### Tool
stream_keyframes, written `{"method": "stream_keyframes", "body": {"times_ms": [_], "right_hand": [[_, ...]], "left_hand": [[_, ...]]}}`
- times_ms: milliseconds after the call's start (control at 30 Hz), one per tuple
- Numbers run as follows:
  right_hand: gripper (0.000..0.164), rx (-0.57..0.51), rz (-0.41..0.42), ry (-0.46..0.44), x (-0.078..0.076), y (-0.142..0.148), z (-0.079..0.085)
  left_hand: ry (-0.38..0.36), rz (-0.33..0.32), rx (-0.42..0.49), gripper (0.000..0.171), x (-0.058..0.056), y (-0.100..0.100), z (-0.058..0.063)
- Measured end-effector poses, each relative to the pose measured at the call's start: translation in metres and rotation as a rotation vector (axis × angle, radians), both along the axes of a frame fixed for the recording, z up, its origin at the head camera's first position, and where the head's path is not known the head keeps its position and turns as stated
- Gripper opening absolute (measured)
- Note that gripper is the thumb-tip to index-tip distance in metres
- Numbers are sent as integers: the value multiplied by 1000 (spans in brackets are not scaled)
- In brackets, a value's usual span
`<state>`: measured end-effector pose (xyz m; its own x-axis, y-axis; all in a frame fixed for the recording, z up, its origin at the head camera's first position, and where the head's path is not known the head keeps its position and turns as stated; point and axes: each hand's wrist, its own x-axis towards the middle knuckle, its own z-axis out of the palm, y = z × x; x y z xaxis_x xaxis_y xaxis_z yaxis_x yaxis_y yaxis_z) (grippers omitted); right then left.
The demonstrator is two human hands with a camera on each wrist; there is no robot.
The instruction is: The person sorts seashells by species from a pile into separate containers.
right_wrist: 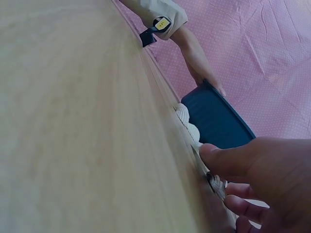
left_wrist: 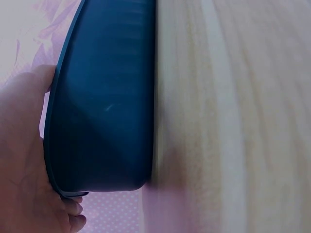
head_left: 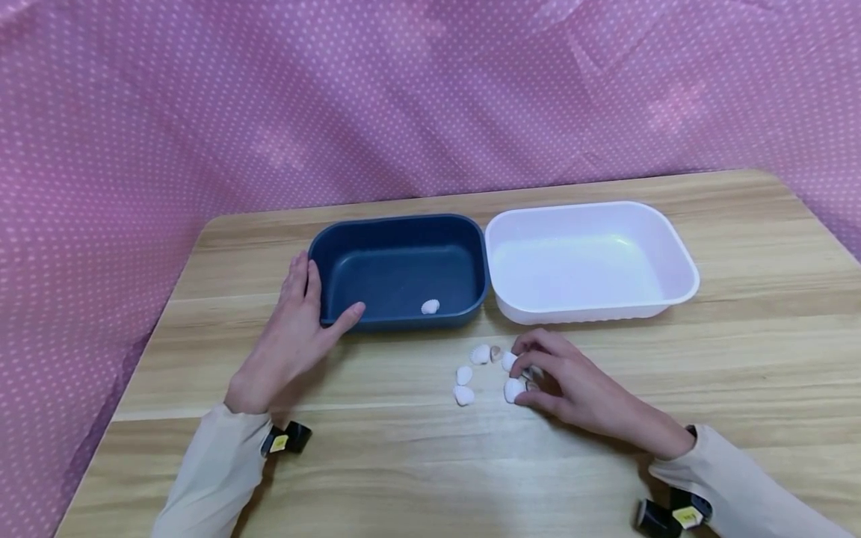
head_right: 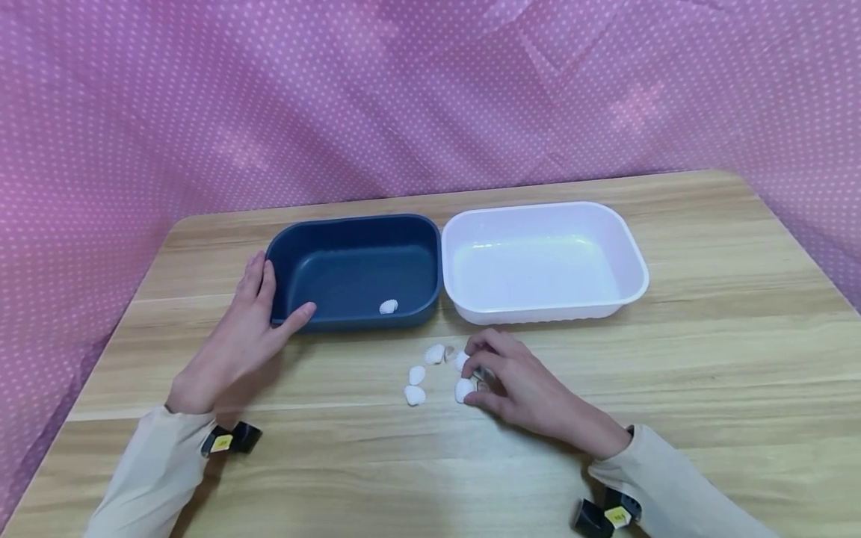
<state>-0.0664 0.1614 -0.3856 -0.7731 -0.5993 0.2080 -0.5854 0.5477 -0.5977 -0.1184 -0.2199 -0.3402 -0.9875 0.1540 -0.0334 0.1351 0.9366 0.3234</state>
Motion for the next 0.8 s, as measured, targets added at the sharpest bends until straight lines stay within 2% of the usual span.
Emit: {"method": "stream_keyframes", "body": {"times_ms": [300, 533, 633, 800], "right_hand": [[21, -43, 5, 17, 1, -3, 1], [23, -87, 24, -17, 2, -6, 8], [23, -110, 39, 3, 1, -8, 13], [24, -150, 80, 98, -5, -12, 21]], "left_hand": [[-6, 2, 6, 107, 1, -1, -1], [-1, 1, 12, 107, 1, -1, -2], [-4, 2, 12, 107, 1, -1, -2], [-2, 1, 7, 107, 0, 0, -1]]}}
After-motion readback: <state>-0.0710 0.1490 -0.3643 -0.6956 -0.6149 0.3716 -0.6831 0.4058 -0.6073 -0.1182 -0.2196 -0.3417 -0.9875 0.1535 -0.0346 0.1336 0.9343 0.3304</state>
